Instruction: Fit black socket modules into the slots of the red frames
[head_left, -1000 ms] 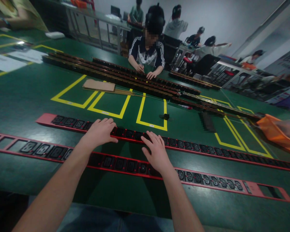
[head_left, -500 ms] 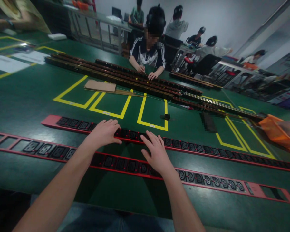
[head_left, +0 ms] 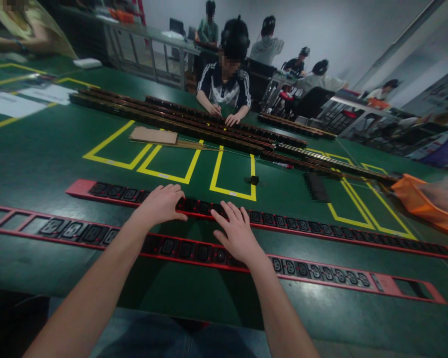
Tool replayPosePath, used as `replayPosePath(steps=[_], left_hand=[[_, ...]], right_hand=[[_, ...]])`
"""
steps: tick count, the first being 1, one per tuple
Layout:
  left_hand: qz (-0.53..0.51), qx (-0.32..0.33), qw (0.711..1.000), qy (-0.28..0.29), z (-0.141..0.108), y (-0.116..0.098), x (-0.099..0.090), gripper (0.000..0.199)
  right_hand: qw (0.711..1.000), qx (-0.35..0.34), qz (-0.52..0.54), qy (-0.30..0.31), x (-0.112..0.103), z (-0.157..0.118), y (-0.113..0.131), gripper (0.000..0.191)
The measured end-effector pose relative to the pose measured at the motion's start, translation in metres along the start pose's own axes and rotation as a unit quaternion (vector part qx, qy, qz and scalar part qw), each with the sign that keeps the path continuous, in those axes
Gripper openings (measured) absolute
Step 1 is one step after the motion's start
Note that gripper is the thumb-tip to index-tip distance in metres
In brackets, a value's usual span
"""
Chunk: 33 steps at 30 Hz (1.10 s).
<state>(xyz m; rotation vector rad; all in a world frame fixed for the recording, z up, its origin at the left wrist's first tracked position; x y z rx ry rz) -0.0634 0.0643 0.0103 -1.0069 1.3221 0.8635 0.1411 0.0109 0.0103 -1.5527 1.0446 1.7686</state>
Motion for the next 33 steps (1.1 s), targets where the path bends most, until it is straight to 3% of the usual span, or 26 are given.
replayPosePath(steps=[4, 13, 18, 25, 33], left_hand=[[-0.004, -0.003, 1.0, -0.002, 0.0, 0.001, 0.001, 0.048], [-0.022, 0.036, 0.999, 0.006, 0.001, -0.016, 0.005, 0.043], [0.001, 0.059, 0.998, 0.037, -0.01, -0.003, 0.003, 0.048], [0.033, 0.04, 0.997, 0.052, -0.049, 0.063, -0.003, 0.045], [0.061, -0.043, 0.996, 0.058, -0.107, 0.184, -0.008, 0.04]], right_hand=[[1.0, 0.003, 0.007, -0.007, -0.002, 0.0, 0.0, 0.065], [0.999, 0.016, 0.025, -0.034, -0.004, 0.001, -0.004, 0.052], [0.995, 0.062, 0.028, -0.067, -0.021, -0.01, -0.019, 0.045], [0.991, 0.061, 0.031, -0.118, -0.047, -0.063, -0.041, 0.038], [0.995, 0.051, 0.034, -0.082, -0.036, -0.118, -0.054, 0.036]])
Point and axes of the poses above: each hand's wrist, its own z-axis towards the middle knuckle, its own x-axis out of the palm, y = z × x, the point moved 8 cm from there along z, towards the middle knuckle, and after that the axes turned 1 degree about z, right-handed, at the moved point
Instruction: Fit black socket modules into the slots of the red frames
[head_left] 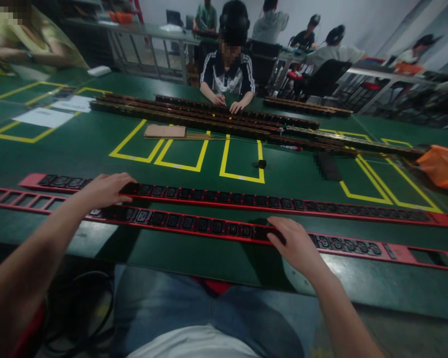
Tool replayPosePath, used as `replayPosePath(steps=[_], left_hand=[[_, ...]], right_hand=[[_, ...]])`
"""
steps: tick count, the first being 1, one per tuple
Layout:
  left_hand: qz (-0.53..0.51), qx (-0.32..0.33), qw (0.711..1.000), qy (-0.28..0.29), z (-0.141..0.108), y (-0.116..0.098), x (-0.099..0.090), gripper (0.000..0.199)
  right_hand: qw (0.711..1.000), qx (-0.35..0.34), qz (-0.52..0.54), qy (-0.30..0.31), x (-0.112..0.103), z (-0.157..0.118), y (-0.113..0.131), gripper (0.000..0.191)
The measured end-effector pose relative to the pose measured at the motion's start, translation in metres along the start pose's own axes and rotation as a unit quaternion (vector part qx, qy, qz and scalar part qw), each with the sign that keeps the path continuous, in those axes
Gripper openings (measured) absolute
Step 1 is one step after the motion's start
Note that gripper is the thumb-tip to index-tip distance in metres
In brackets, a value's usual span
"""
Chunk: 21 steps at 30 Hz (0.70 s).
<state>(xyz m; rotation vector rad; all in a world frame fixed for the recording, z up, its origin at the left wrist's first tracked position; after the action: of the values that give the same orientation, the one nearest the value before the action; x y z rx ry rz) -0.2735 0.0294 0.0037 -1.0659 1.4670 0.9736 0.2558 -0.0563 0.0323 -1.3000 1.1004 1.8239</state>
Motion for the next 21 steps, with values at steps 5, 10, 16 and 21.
replayPosePath(steps=[5, 10, 16, 21], left_hand=[[0.001, -0.058, 0.998, -0.005, -0.018, 0.06, 0.007, 0.046], [-0.033, -0.073, 0.996, -0.049, -0.032, 0.038, -0.011, 0.052], [-0.139, -0.111, 0.974, -0.14, -0.063, -0.01, -0.008, 0.053], [-0.078, -0.124, 0.98, -0.134, -0.089, -0.04, 0.004, 0.05]], right_hand=[[1.0, 0.014, -0.013, -0.024, -0.005, -0.003, -0.026, 0.038], [0.996, -0.007, -0.028, -0.083, -0.005, 0.0, -0.039, 0.04], [0.992, -0.049, -0.042, -0.105, 0.015, -0.017, -0.021, 0.04], [0.991, -0.066, -0.083, -0.076, 0.02, -0.023, -0.008, 0.052]])
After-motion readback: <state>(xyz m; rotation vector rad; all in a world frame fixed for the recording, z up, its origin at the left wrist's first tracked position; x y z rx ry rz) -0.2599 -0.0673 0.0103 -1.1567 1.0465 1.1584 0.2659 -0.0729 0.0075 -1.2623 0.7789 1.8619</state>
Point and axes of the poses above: each hand's wrist, its own z-axis towards the middle knuckle, its own x-axis out of the palm, y = z × x, the point moved 8 cm from there along z, towards the middle knuckle, and after that the axes turned 1 degree about z, right-handed, at the moved point
